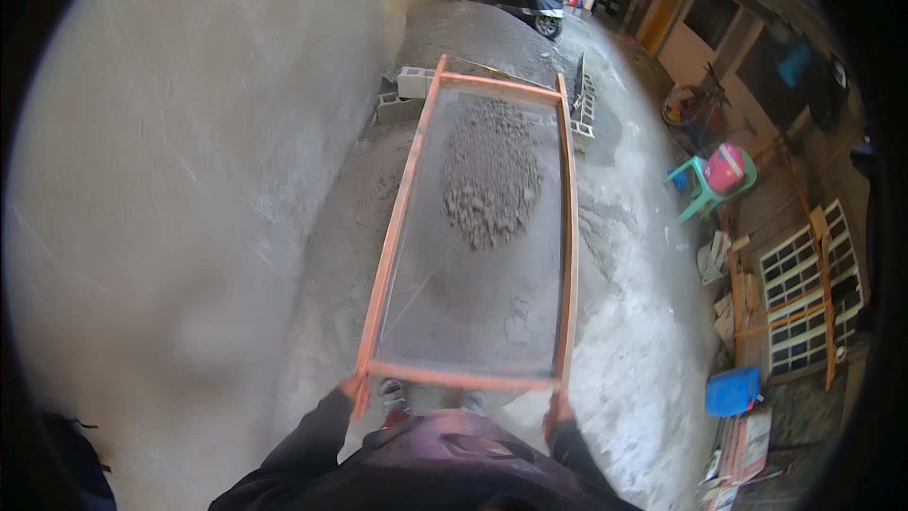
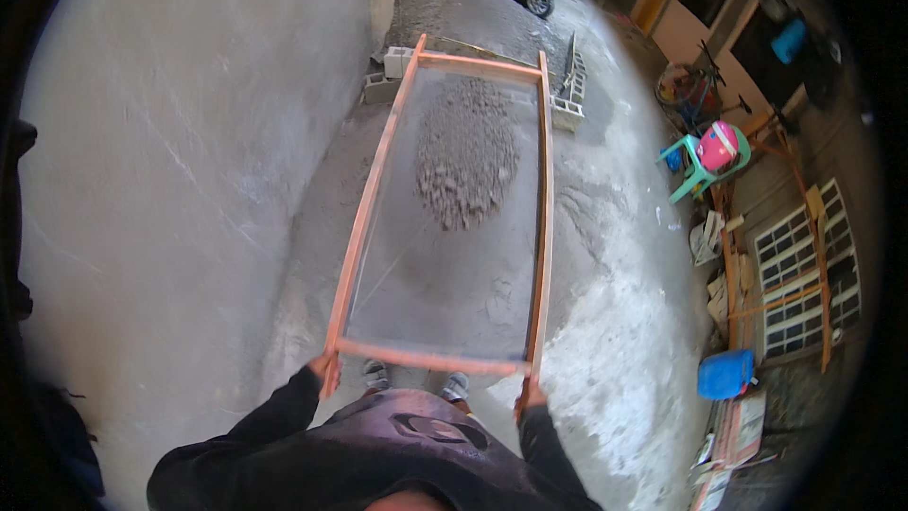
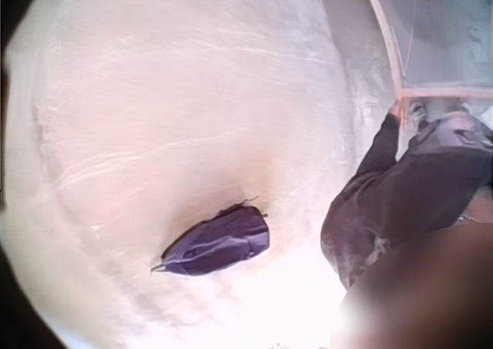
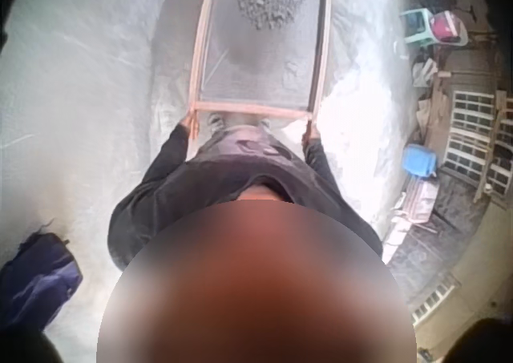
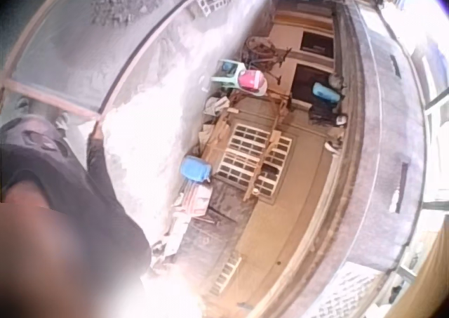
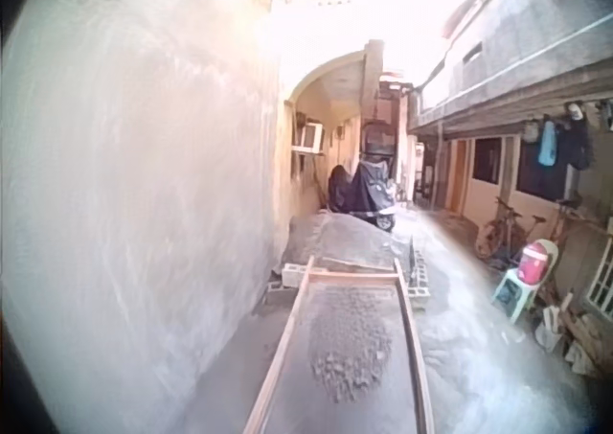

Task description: The person holds a rectangular sieve over a pile of concrete while another person pours material from a bucket onto it. The person shakes the sieve back and forth to separate fine particles from larger chunks. The process is repeated with additional material poured onto the sieve.

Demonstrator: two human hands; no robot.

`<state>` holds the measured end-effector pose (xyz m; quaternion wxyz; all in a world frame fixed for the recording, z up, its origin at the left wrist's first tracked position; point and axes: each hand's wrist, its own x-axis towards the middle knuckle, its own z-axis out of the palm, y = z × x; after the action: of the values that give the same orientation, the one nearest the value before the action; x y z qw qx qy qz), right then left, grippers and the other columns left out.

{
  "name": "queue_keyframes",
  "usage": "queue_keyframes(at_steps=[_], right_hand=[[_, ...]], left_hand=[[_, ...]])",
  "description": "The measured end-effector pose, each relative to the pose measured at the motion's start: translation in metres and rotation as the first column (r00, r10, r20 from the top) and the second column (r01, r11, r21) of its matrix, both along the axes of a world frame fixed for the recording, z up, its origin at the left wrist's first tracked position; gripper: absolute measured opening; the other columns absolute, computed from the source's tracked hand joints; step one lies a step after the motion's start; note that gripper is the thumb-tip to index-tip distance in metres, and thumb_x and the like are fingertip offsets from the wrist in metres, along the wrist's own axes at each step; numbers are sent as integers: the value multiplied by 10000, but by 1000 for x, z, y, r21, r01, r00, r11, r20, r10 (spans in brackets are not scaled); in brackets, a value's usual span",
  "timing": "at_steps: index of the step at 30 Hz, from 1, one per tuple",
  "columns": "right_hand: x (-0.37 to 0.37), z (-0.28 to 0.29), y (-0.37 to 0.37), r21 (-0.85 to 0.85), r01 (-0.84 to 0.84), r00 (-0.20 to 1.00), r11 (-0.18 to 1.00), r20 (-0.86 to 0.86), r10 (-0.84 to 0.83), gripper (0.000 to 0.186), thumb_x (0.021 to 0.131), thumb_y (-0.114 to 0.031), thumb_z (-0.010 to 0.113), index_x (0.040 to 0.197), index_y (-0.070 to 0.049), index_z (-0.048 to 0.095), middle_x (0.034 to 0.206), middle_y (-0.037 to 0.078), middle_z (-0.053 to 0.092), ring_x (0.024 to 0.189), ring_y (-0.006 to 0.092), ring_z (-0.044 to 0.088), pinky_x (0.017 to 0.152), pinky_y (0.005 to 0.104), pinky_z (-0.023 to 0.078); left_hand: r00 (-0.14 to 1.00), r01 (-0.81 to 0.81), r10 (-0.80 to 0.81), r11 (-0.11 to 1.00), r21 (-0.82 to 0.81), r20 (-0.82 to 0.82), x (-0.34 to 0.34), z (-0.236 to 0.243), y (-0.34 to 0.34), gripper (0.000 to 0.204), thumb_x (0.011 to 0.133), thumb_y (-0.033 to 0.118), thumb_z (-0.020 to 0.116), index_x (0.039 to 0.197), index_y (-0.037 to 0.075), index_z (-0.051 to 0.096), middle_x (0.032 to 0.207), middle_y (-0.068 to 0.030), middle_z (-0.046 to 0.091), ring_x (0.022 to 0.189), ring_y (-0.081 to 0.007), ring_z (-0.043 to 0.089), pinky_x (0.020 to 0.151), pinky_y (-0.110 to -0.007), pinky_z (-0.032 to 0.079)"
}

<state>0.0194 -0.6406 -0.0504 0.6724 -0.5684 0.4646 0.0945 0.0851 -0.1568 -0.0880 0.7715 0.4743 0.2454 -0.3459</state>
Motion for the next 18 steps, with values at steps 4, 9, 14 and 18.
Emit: queue_keyframes(at_steps=[4,9,14,18], right_hand=[[-33,1,-7,-31,7,997,1000,-73,-9,606,693,-717,446,833,-133,522,483,32,389,345,186,369,321,328,315],[120,47,-8,-35,-29,999,999,-36,28,649,602,-788,462,728,-151,450,516,3,380,394,157,375,333,318,295],[236,128,-19,30,-79,996,996,-48,80,642,677,-736,435,753,-99,428,535,43,408,441,199,402,435,352,350],[189,98,-14,29,-66,996,997,-61,67,618,653,-748,461,745,-137,455,547,20,400,436,174,386,405,332,330]], left_hand=[[982,61,-59,998,6,-177,-48,-39,7,503,775,579,484,848,82,500,558,-86,503,465,-237,516,414,-360,439],[979,144,-181,939,313,93,143,29,-8,668,753,690,366,639,44,492,471,-108,463,357,-270,447,339,-391,406],[993,99,-114,938,334,26,275,164,-21,608,680,693,503,623,95,411,483,-11,393,355,-127,385,318,-266,343],[987,97,-136,923,372,80,227,111,-18,675,668,736,453,600,65,434,469,-55,405,361,-191,410,323,-339,360]])
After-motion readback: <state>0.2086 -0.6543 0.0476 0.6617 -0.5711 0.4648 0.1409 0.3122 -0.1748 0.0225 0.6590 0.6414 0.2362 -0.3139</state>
